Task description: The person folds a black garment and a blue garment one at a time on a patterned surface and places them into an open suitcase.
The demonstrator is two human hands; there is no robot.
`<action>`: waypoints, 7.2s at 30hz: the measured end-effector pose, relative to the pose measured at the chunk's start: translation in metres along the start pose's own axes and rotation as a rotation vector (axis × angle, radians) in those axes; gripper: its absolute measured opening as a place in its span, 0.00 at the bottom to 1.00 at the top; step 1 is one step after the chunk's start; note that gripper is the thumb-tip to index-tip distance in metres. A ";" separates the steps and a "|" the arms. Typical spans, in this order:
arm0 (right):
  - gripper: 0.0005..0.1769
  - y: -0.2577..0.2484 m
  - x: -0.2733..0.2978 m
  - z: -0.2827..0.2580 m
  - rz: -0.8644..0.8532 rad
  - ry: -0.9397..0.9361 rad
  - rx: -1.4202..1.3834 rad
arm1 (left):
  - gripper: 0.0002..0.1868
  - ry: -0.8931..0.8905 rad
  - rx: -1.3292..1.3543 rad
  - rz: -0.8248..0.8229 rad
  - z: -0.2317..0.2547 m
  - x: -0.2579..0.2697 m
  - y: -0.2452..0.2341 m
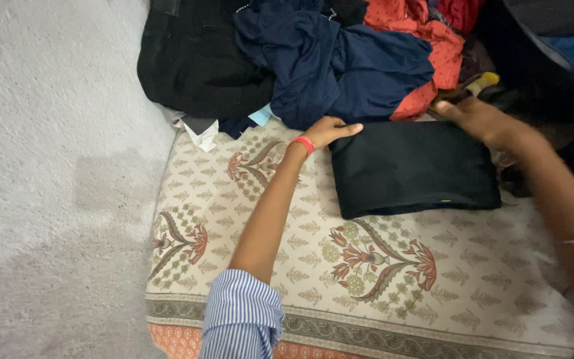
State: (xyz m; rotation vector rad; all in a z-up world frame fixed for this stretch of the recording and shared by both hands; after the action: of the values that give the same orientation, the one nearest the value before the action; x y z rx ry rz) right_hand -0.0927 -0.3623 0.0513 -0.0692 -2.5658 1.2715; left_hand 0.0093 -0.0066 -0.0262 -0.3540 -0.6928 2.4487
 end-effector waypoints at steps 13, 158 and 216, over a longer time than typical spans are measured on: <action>0.38 0.037 0.016 -0.030 0.328 -0.211 0.533 | 0.27 0.119 -0.575 0.375 0.005 0.005 0.041; 0.18 -0.281 0.028 0.107 0.535 -0.198 0.424 | 0.09 1.147 -0.476 0.168 0.300 -0.170 0.219; 0.60 -0.280 -0.148 0.262 0.216 0.246 0.370 | 0.22 0.283 -1.183 0.135 0.222 -0.356 0.211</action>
State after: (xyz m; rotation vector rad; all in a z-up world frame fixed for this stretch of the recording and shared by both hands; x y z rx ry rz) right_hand 0.0014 -0.7604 0.0876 -0.4094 -2.1257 1.6797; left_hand 0.1158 -0.4523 0.0774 -1.1674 -1.9529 1.7535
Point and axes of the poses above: each hand's wrist, its own x-axis away from the middle knuckle, its own y-axis out of the palm, z = x × y, the point moved 1 cm from there along -x, towards the middle knuckle, and after that the axes turned 11 degrees about y, right-handed, at the moved point
